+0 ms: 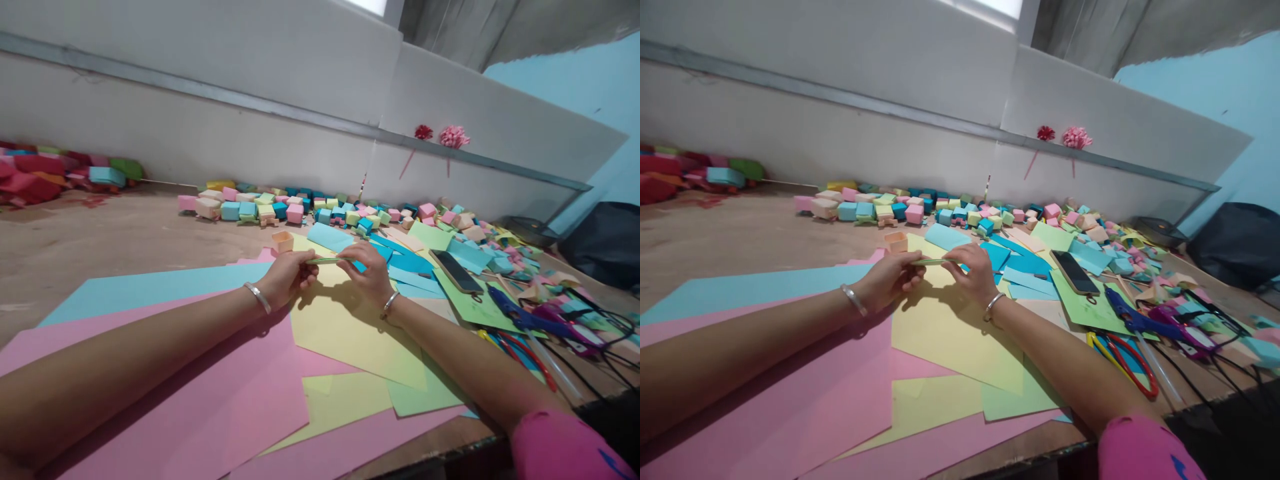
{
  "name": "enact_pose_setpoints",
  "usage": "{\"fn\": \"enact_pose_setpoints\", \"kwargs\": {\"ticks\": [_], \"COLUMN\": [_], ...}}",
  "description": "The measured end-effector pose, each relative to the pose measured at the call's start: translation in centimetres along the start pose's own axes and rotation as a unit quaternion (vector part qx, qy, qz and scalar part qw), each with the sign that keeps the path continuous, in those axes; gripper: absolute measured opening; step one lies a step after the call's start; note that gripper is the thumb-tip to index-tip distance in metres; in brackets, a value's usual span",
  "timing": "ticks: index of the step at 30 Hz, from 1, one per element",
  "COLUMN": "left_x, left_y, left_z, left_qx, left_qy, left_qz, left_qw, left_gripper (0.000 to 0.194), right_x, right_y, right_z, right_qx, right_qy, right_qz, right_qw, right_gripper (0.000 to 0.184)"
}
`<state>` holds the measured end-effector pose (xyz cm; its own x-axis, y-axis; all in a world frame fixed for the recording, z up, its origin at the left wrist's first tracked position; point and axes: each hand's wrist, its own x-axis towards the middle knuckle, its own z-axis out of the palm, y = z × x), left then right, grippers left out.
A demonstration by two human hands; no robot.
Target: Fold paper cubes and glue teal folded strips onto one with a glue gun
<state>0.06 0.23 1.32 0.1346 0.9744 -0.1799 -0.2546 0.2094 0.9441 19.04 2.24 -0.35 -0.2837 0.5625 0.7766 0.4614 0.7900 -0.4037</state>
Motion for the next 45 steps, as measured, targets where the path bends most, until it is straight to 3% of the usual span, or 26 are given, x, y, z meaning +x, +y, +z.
{"fn": "enact_pose_setpoints", "kwargs": {"ticks": [2,3,5,7,9,14,21,26,33,36,39,45], "left_x": [0.0,-0.1,0.0,0.1,0.1,0.0,-0.4,0.3,0.7,0.6,0.7,0.9], "left_y": [0.0,-0.1,-0.2,-0.5,-0.9,-0.9,-0.9,-0.9,-0.6,-0.6,-0.6,-0.4], "left_z": [-0.1,-0.2,-0.5,-0.6,-0.7,-0.7,-0.5,-1.0,-1.1,-1.0,-1.0,-1.1], "left_qx": [0.093,0.164,0.305,0.377,0.394,0.374,0.432,0.418,0.385,0.384,0.382,0.361], "left_qy": [0.006,0.008,0.011,0.017,0.028,0.037,0.004,0.01,0.037,0.046,0.053,0.052], "left_qz": [0.083,0.152,0.288,0.36,0.38,0.377,0.404,0.339,0.218,0.176,0.162,0.136], "left_qw": [0.992,0.975,0.908,0.853,0.837,0.847,0.806,0.843,0.896,0.905,0.908,0.921], "left_gripper": [0.034,0.038,0.033,0.025,0.019,0.016,0.013,0.014,0.021,0.021,0.021,0.024], "right_x": [-0.1,-0.1,-0.2,-0.2,-0.1,0.2,0.1,0.5,0.7,0.8,1.0,1.1], "right_y": [0.0,0.0,0.1,0.1,0.1,0.2,-1.0,0.0,1.8,2.0,2.0,1.7], "right_z": [0.1,0.1,0.2,0.2,0.1,0.0,0.3,0.1,-0.1,0.0,-0.2,-0.4], "right_qx": [0.002,0.006,0.024,0.046,0.064,0.089,0.036,0.028,0.098,0.175,0.226,0.255], "right_qy": [0.004,0.007,0.014,0.019,0.017,-0.018,-0.111,-0.164,-0.156,-0.144,-0.133,-0.108], "right_qz": [0.019,0.032,0.058,0.086,0.116,0.178,0.077,0.146,0.267,0.352,0.39,0.415], "right_qw": [1.0,0.999,0.998,0.995,0.991,0.98,0.99,0.975,0.946,0.908,0.883,0.867], "right_gripper": [0.016,0.017,0.017,0.015,0.015,0.016,0.013,0.01,0.015,0.017,0.025,0.029]}}
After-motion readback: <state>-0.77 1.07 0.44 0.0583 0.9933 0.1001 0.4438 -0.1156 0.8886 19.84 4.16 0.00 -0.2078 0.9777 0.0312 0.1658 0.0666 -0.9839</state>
